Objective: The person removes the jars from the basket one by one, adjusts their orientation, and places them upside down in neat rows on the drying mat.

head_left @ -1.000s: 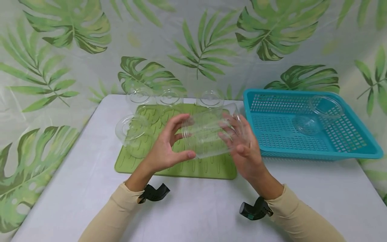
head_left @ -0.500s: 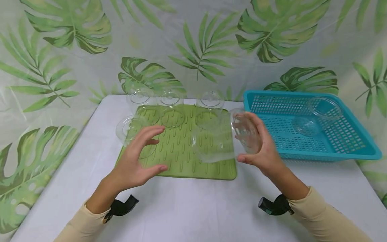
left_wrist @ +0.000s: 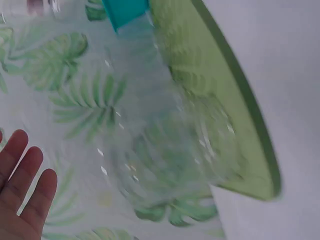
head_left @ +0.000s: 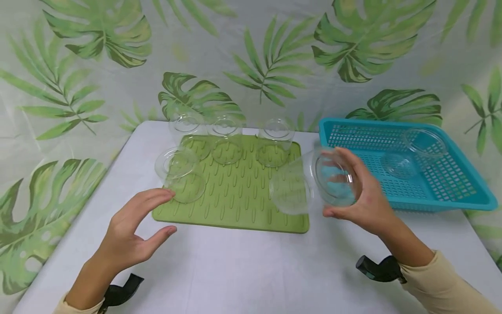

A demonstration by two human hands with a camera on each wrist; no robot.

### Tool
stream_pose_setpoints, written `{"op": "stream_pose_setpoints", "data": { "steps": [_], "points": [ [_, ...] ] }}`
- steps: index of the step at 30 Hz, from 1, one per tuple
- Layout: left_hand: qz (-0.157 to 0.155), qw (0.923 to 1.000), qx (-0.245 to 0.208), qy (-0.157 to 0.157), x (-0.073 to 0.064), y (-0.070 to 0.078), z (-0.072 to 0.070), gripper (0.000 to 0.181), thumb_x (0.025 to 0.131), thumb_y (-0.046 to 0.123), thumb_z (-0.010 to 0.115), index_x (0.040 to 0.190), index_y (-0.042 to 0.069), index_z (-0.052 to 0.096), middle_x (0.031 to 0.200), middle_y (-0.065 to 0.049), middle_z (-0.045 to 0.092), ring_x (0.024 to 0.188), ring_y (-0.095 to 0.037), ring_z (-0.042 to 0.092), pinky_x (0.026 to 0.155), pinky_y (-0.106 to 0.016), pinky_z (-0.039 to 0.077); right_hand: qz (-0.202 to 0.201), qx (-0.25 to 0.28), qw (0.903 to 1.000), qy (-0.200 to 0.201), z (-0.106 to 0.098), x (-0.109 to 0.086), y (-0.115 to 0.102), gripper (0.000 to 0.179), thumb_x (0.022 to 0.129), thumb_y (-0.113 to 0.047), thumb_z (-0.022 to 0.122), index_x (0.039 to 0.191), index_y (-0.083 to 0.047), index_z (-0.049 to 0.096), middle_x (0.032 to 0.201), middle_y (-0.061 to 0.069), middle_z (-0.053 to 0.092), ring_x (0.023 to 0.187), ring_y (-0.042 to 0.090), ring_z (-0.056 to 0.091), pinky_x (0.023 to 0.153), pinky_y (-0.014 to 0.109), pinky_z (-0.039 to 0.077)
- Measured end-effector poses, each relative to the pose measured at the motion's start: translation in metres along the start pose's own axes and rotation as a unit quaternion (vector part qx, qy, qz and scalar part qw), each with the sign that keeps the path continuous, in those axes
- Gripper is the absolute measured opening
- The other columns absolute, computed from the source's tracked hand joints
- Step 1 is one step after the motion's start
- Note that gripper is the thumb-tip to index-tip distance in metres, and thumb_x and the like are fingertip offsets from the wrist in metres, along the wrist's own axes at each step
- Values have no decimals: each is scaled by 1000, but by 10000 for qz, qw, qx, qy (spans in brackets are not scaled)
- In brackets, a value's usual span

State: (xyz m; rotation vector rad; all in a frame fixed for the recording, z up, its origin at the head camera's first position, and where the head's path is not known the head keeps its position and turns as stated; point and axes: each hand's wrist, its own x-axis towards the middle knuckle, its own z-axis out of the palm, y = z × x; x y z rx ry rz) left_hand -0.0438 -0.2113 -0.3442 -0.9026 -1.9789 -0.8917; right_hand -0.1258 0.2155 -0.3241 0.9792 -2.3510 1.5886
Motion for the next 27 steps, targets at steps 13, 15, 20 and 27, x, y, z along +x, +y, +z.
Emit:
{"op": "stream_pose_setpoints", "data": {
  "steps": [13,15,20,27],
  "points": [
    [-1398,9873,688,-306,-51,-52,-34,50,93,40,68,113,-6,69,105,-21,69,117,6,56,104,-7,39,-288,-521,9981,142,-9,-4,4,120,53,12,90,154,-3,28,152,-2,47,130,3,49,92,9,47],
    [-1522,9841,767,-495,-53,-56,-37,39,87,23,75,114,-4,69,106,-20,69,118,9,54,104,-5,38,-219,-649,9975,170,-8,-3,4,121,52,13,90,154,-5,29,152,-4,47,130,3,49,92,9,46],
    [-1802,9686,1153,-1268,-60,-63,-42,54,66,-8,79,118,-1,66,113,-15,68,120,12,49,103,2,30,25,-918,9957,83,-6,0,2,122,54,11,90,156,-13,28,153,-5,45,131,1,47,92,8,44],
    [-2009,9397,1615,-2246,-67,-76,-39,55,73,2,82,124,1,63,122,-15,67,112,-32,60,102,-7,35,113,-1192,9928,-83,-8,4,-1,125,54,5,93,157,-19,26,154,-5,43,131,-5,44,92,5,42]
  ]
}}
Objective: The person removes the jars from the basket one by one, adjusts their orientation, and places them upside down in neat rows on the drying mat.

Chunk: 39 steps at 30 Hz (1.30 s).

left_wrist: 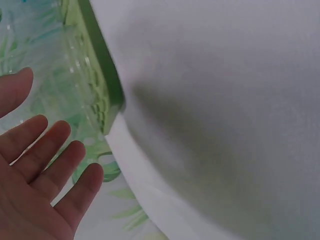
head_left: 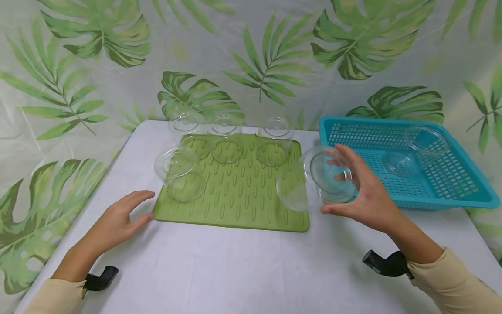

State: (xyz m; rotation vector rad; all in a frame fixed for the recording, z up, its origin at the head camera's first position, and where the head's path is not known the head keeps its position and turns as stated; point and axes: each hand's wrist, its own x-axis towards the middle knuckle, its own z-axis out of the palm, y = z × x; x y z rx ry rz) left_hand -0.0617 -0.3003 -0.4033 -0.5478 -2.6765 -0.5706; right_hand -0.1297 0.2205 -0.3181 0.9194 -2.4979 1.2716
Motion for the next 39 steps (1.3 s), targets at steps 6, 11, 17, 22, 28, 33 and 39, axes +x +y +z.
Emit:
{"op": "stream_pose_setpoints", "data": {
  "steps": [6,11,17,22,28,33,39],
  "points": [
    [-86,9988,63,-488,8,-8,7,49,77,6,80,123,-2,65,124,-20,67,115,-39,62,93,-49,47,245,-497,9983,-201,-2,4,-9,125,58,-11,96,158,-24,23,153,8,44,129,1,46,88,12,46],
    [-245,9960,-17,-862,9,-10,14,45,78,8,80,119,-5,66,124,-23,66,115,-44,61,94,-56,46,396,-673,9961,-405,-3,10,-14,124,61,-19,96,159,-25,21,153,10,44,125,31,52,85,30,51],
    [-128,9955,-66,-933,9,-6,19,41,78,6,80,116,-5,68,122,-22,67,114,-43,62,94,-55,47,361,-674,9955,-556,-1,20,-18,121,62,-22,96,158,-23,22,153,12,44,125,35,54,89,48,53],
    [75,9959,7,-899,11,-6,21,39,77,4,81,114,-6,70,121,-21,67,114,-42,61,93,-53,47,317,-567,9955,-688,3,32,-21,120,63,-24,95,158,-23,23,154,10,44,134,33,47,97,58,49],
    [107,9956,55,-925,11,-5,23,36,79,3,79,113,-5,71,122,-21,67,115,-41,62,93,-54,49,118,-526,9949,-855,9,44,-24,120,60,-25,97,157,-17,26,153,11,46,135,32,47,101,58,47],
    [344,9953,111,-901,11,-5,25,25,76,-1,80,101,-3,76,115,-15,71,111,-38,65,90,-52,52,214,-612,9930,-983,13,52,-26,119,60,-30,97,156,-15,28,152,8,48,135,30,47,105,59,45],
    [317,9946,84,-980,14,-5,26,24,76,-2,80,100,-2,76,113,-15,71,110,-38,65,90,-52,53,387,-465,9914,-1156,21,62,-23,118,61,-30,96,156,-16,27,153,8,46,135,29,47,105,59,46]
  ]
}}
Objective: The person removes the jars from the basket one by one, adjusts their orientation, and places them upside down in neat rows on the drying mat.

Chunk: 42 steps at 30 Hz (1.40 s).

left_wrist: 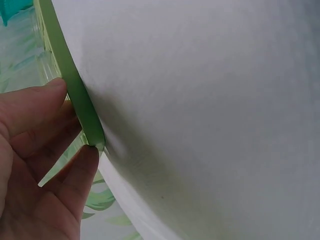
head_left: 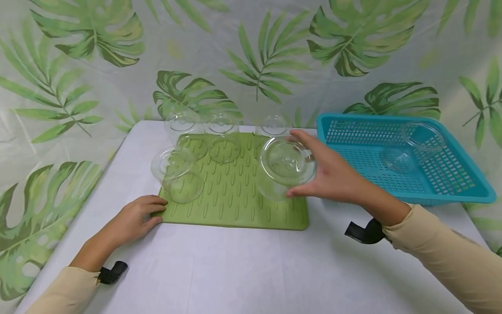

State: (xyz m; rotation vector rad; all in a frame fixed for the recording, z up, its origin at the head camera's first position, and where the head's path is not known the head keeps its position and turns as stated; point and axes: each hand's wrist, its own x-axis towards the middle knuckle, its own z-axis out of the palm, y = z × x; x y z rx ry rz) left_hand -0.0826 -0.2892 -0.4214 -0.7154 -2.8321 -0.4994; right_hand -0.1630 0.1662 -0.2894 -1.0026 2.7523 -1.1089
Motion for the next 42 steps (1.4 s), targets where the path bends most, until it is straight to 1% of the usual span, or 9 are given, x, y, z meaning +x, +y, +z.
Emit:
{"op": "stream_pose_setpoints", "data": {
  "steps": [7,12,22,31,33,35,38,39,42],
  "points": [
    [-337,9988,-228,-286,3,2,-3,24,80,-1,77,104,-4,74,118,-17,70,115,-41,62,95,-56,50,204,329,9988,-285,16,17,3,120,62,-36,95,157,-21,24,155,3,42,139,26,44,109,56,44],
    [-351,9990,-183,-207,4,2,-5,22,78,-3,77,100,-4,75,115,-17,70,113,-41,63,94,-55,50,204,445,9979,-430,35,36,6,121,63,-38,95,158,-22,22,157,3,39,141,26,42,109,56,45],
    [-567,9978,-138,-307,4,2,1,20,80,1,77,100,-3,76,116,-16,71,112,-40,64,93,-55,51,429,615,9963,-419,62,55,11,125,63,-41,94,160,-26,16,166,1,24,152,26,27,119,56,33],
    [-647,9968,-268,-390,5,1,1,19,80,0,74,99,-3,76,116,-16,71,112,-41,64,94,-55,51,698,714,9933,-576,95,71,18,119,67,-43,91,159,-25,18,163,0,31,148,29,36,114,55,40],
    [-680,9965,-290,-402,5,1,1,18,80,-1,75,98,-3,76,116,-16,71,112,-41,64,94,-55,51,726,752,9928,-585,102,73,19,118,67,-44,91,159,-26,19,163,-1,32,137,29,49,108,53,45],
    [-675,9964,-301,-411,5,2,1,18,80,0,75,98,-3,76,116,-16,71,112,-41,64,94,-55,51,720,772,9929,-547,107,74,19,117,67,-45,91,158,-27,21,162,-2,34,106,25,64,96,47,51],
    [-671,9966,-315,-370,5,2,0,17,80,-1,75,98,-2,76,115,-16,71,111,-40,64,94,-55,51,726,898,9923,-445,114,78,17,115,66,-44,92,157,-29,24,160,-3,38,68,20,57,78,40,53],
    [-674,9966,-309,-358,5,3,0,17,80,-1,75,97,-2,76,115,-16,71,111,-40,64,94,-55,51,735,973,9916,-426,116,78,16,114,66,-42,92,157,-28,24,160,-4,38,66,20,54,74,39,53],
    [-625,9972,-301,-276,5,3,-1,17,79,-2,75,96,-3,76,114,-16,71,110,-40,65,93,-55,51,781,1096,9903,-355,123,80,13,113,67,-40,92,157,-28,24,160,-2,38,92,27,63,83,43,55]
  ]
}}
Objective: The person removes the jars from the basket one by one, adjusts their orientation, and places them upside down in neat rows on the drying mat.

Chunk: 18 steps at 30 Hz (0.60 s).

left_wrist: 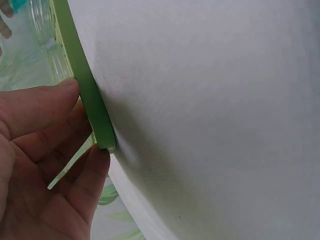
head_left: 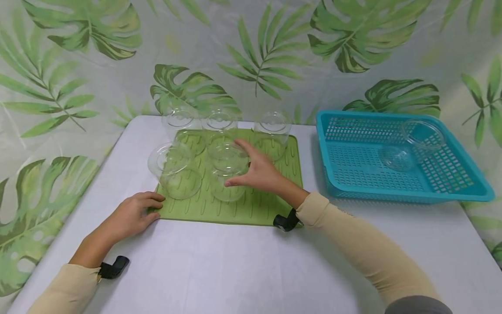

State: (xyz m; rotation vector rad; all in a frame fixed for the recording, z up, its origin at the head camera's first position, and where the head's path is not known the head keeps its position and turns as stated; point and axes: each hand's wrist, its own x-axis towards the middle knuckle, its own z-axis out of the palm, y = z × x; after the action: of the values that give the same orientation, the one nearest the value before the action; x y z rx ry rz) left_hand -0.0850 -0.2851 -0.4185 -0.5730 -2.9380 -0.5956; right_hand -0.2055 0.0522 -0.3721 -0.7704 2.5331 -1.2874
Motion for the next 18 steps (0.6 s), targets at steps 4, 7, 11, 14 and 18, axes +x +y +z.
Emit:
{"op": "stream_pose_setpoints", "data": {
  "steps": [4,7,11,14,18],
  "points": [
    [105,9999,27,98,0,-1,2,17,78,-3,76,95,-2,76,113,-15,71,109,-39,66,91,-53,52,53,48,10000,54,7,3,1,114,67,-38,92,158,-28,24,161,0,36,123,34,57,100,51,51],
    [149,9998,28,148,0,-1,3,17,77,-3,77,94,-1,76,112,-15,72,108,-39,66,90,-53,52,52,62,9999,85,10,4,3,114,67,-38,92,158,-27,24,161,0,36,129,32,54,101,50,51],
    [171,9997,49,196,0,-3,3,17,77,-2,78,94,-1,76,112,-14,72,107,-38,66,90,-53,52,-15,125,9998,178,16,5,6,114,66,-37,93,157,-27,25,160,-2,38,131,28,53,95,45,53],
    [183,9996,75,205,0,-4,2,17,76,-1,78,93,0,76,111,-13,72,107,-38,66,89,-53,52,-63,242,9994,232,18,5,7,113,67,-36,93,157,-27,26,160,-2,38,132,28,51,95,44,53],
    [176,9997,23,156,1,-3,1,17,76,-1,79,93,0,76,111,-14,72,107,-38,66,90,-53,51,-21,404,9989,257,20,4,8,111,68,-35,92,157,-29,26,160,-5,37,137,28,48,99,47,53]
  ]
}}
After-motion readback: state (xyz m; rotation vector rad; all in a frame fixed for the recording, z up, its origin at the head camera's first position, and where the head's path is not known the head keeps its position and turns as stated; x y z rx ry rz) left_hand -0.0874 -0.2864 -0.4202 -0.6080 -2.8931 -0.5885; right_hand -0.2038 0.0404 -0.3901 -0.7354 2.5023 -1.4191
